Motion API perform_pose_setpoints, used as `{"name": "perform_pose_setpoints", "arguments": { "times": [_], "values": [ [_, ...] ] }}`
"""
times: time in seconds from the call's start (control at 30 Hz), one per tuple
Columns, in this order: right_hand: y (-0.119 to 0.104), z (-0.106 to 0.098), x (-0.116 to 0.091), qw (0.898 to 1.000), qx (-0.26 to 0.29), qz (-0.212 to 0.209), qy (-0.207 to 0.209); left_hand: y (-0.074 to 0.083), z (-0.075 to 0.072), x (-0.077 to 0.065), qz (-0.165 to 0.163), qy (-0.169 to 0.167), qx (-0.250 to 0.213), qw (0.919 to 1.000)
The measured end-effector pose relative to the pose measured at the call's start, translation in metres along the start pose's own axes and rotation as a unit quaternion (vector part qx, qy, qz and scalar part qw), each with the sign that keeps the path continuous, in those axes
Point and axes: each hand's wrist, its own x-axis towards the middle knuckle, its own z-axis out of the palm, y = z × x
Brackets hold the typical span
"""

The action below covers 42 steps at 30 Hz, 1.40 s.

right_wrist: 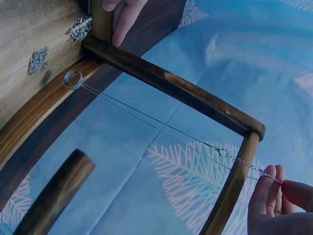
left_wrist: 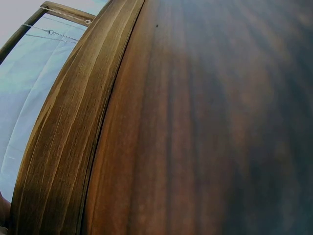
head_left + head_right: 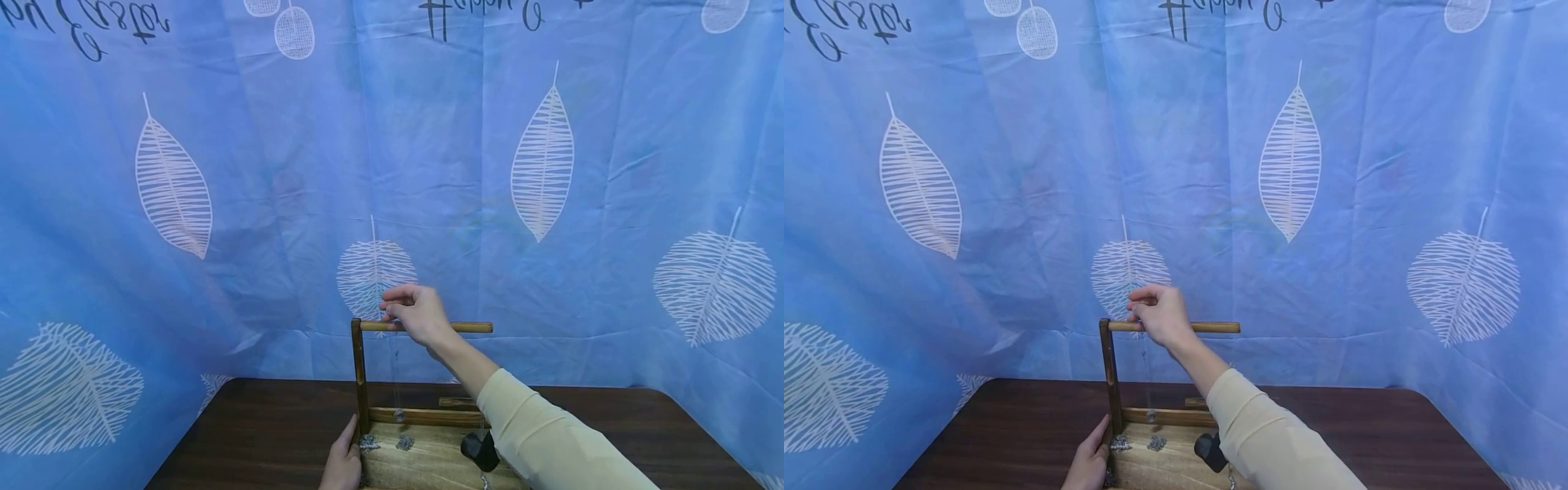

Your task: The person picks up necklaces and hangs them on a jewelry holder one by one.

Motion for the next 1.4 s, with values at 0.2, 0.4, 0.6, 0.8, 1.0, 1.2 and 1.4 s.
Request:
{"name": "perform_pose_setpoints", "arguments": {
  "times": [0.2, 0.4, 0.6, 0.8, 1.0, 1.2, 1.4],
  "values": [
    [0.003, 0.007, -0.003, 1.000, 0.009, 0.001, -0.003, 0.000, 0.001, 0.000, 0.002, 0.002, 0.004, 1.0000],
    [0.009, 0.013, -0.009, 1.000, 0.010, -0.007, -0.006, 0.001, 0.001, 0.001, -0.010, 0.004, 0.006, 0.9999],
    [0.017, 0.019, -0.014, 1.000, 0.011, -0.013, -0.017, 0.001, 0.001, 0.001, -0.005, 0.007, 0.004, 1.0000],
    [0.024, 0.022, -0.019, 1.000, 0.005, -0.018, -0.024, 0.001, 0.001, 0.000, -0.004, 0.010, 0.002, 0.9999],
    [0.033, 0.024, -0.022, 0.999, -0.015, -0.026, -0.022, 0.001, 0.001, -0.001, 0.001, 0.011, 0.004, 0.9999],
    [0.043, 0.026, -0.023, 0.998, -0.046, -0.043, -0.025, 0.002, -0.001, 0.000, -0.004, 0.001, 0.005, 1.0000],
    [0.051, 0.025, -0.023, 0.994, -0.090, -0.057, -0.030, 0.001, -0.001, 0.000, -0.011, -0.002, 0.006, 0.9999]
  ]
}}
